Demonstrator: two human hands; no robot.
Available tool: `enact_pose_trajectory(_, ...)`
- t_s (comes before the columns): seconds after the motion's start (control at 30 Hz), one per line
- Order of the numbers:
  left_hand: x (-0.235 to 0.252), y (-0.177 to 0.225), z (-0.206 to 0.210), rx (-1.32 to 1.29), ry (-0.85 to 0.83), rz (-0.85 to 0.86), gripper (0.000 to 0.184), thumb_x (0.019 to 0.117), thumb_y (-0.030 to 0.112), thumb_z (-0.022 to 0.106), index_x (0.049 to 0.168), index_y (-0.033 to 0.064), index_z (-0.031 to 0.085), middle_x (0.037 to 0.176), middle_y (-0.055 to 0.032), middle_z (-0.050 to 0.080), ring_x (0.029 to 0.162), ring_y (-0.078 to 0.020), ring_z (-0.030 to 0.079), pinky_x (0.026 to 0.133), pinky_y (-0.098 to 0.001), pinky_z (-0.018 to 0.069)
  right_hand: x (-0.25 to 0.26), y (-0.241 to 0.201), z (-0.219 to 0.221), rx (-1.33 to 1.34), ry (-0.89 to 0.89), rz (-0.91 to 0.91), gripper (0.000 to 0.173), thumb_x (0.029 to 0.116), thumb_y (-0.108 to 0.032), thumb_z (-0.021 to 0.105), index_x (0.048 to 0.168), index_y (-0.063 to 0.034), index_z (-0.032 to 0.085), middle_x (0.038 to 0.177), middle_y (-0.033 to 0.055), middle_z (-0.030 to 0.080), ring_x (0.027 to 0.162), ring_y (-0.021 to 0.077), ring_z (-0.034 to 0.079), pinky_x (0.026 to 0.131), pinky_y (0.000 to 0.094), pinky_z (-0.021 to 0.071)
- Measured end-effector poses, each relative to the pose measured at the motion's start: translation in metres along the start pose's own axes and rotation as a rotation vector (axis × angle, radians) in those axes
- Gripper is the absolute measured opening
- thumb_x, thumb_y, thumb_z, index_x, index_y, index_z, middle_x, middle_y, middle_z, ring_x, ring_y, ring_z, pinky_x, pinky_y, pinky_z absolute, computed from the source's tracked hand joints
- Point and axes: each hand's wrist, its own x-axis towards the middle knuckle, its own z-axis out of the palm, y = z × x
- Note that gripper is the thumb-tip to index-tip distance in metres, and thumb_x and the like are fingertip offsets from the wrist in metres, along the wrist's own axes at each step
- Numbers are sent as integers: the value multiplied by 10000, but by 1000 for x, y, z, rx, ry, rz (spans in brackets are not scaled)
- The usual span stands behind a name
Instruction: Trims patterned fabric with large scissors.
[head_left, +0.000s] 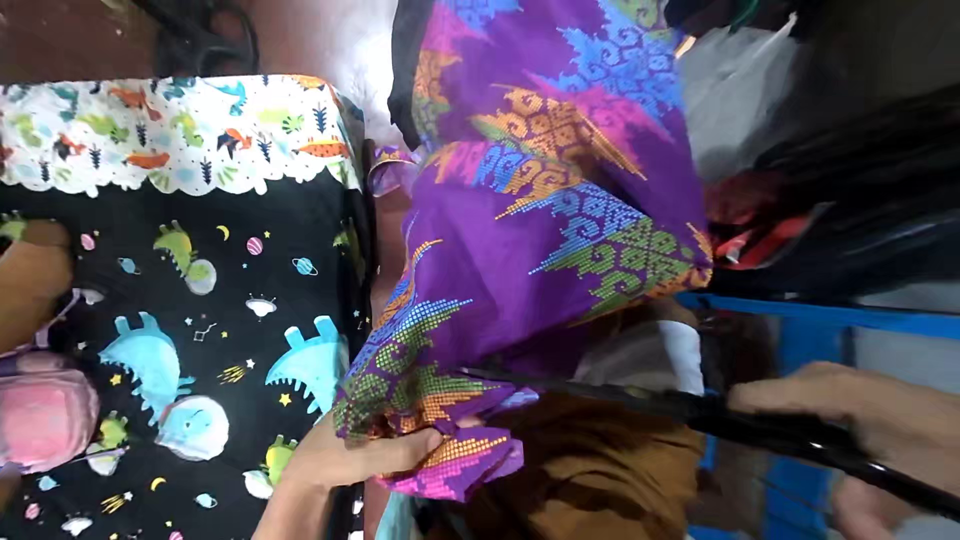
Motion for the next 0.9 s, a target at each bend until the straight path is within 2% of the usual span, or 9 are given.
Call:
enact_pose_trajectory(0.07, 0, -2, 8, 34, 41, 41, 321, 911, 129, 745, 1202, 258, 703, 1139, 163, 729, 1037, 38, 675, 922, -196, 576, 2, 2, 8, 40, 11, 1, 654, 757, -757, 673, 919, -123, 676, 677, -90, 588, 621, -69, 536, 536, 148, 427)
enact_pose_trajectory(0.23, -3, -6, 21, 98, 142, 69, 267, 931, 173, 742, 1190, 223, 705, 1109, 115, 748, 1011, 1, 696, 905, -224, 592, 2, 8, 31, 161, 67, -25, 595, 768, -732, 692, 901, -153, 682, 683, -125, 592, 627, -100, 530, 538, 120, 426)
enact_pose_trajectory(0.33, -6, -9, 32, 103, 210, 58, 248, 922, 179, 754, 1167, 184, 715, 1088, 73, 761, 990, -39, 714, 896, -253, 602, -5, 7, 48, 198, 102, -12, 602, 799, -703, 686, 910, -111, 687, 674, -94, 597, 620, -78, 541, 535, 142, 438)
enact_pose_trajectory(0.4, -5, -11, 38, 124, 227, 70, 258, 926, 191, 751, 1180, 213, 709, 1103, 107, 750, 1008, -11, 701, 906, -235, 596, -10, 8, 62, 229, 133, -9, 621, 802, -677, 701, 931, -69, 696, 693, -48, 626, 634, -48, 567, 553, 171, 464)
enact_pose_trajectory(0.53, -2, -15, 48, 55, 215, 64, 270, 930, 173, 749, 1197, 186, 711, 1115, 56, 758, 1017, -57, 712, 917, -269, 599, -16, 9, 84, 323, 138, 4, 630, 796, -688, 707, 959, -80, 692, 728, -59, 615, 665, -51, 554, 578, 166, 460)
enact_pose_trajectory(0.7, -3, -17, 64, -8, 279, 54, 260, 918, 185, 761, 1174, 214, 725, 1093, 81, 760, 997, -31, 711, 908, -247, 598, -21, 9, 108, 427, 190, 35, 652, 781, -685, 724, 908, -47, 679, 718, -66, 594, 663, -64, 535, 585, 147, 442)
enact_pose_trajectory(0.8, -7, -27, 69, -227, 306, 127, 308, 964, 426, 653, 1247, 317, 709, 1170, 152, 738, 1071, 38, 675, 949, -196, 562, -29, 7, 125, 504, 243, 50, 681, 777, -682, 728, 895, -16, 651, 714, -52, 576, 660, -45, 527, 593, 163, 433)
enact_pose_trajectory(0.83, -2, -27, 69, -378, 306, 137, 371, 949, 522, 615, 1244, 320, 715, 1177, 135, 741, 1089, 19, 678, 955, -218, 563, -32, 11, 132, 534, 262, 35, 647, 788, -668, 731, 910, -37, 653, 719, -68, 579, 660, -56, 534, 590, 152, 441)
enact_pose_trajectory(0.9, 16, -18, 68, -768, 347, 102, 528, 885, 641, 625, 1159, 211, 763, 1117, 5, 762, 1061, -111, 716, 932, -345, 594, -35, 18, 143, 572, 294, 16, 602, 813, -641, 732, 948, -58, 669, 732, -77, 591, 661, -58, 548, 591, 153, 465)
